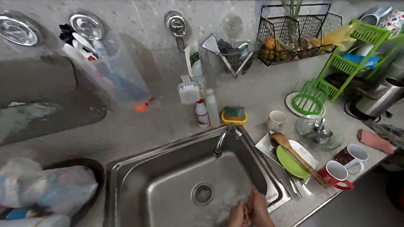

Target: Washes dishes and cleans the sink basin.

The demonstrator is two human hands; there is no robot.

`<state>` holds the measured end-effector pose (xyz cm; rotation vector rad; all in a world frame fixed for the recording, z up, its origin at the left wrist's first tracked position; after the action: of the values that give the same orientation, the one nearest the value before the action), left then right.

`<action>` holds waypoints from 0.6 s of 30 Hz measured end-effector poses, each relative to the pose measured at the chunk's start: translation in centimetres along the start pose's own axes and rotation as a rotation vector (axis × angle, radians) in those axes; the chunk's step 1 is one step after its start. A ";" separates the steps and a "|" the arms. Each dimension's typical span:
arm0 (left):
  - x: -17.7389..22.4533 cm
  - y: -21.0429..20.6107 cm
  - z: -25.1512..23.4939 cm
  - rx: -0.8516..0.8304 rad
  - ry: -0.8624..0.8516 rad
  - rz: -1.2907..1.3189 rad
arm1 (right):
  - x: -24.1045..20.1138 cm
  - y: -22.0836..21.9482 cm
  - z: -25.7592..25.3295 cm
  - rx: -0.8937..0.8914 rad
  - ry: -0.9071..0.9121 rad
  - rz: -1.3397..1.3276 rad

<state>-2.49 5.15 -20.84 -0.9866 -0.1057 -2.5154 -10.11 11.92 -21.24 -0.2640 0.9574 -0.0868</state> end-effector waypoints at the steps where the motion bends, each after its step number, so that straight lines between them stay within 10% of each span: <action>1: -0.2 -0.5 0.4 -0.021 0.007 -0.081 | -0.3 0.9 0.7 -0.022 0.071 0.138; 5: 0.1 -2.2 1.4 -0.116 -0.112 -0.484 | -1.8 4.2 4.6 -0.104 0.390 0.599; 10: 0.4 -3.3 4.3 -0.230 -0.657 -0.963 | 0.5 12.7 11.5 0.128 0.905 0.649; 14: -1.6 1.8 5.0 0.050 -0.774 -1.119 | 9.4 16.6 13.5 0.226 0.449 0.445; 18: -4.4 8.0 7.0 0.195 -0.875 -1.267 | 14.6 8.5 12.7 -0.004 0.137 0.119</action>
<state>8.18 1.08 -19.18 -2.3496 -1.6301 -2.5818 8.31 19.70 -28.12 -0.2061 1.1071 0.0061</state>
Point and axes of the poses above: each hand's wrist, its own z-axis away from the middle knuckle, its own y-axis out of the back of the hand, x = y × z, the point moved 6 cm from there along -z, towards the middle knuckle, and after that the axes turned 7 degrees about -z, right-handed, at the moved point
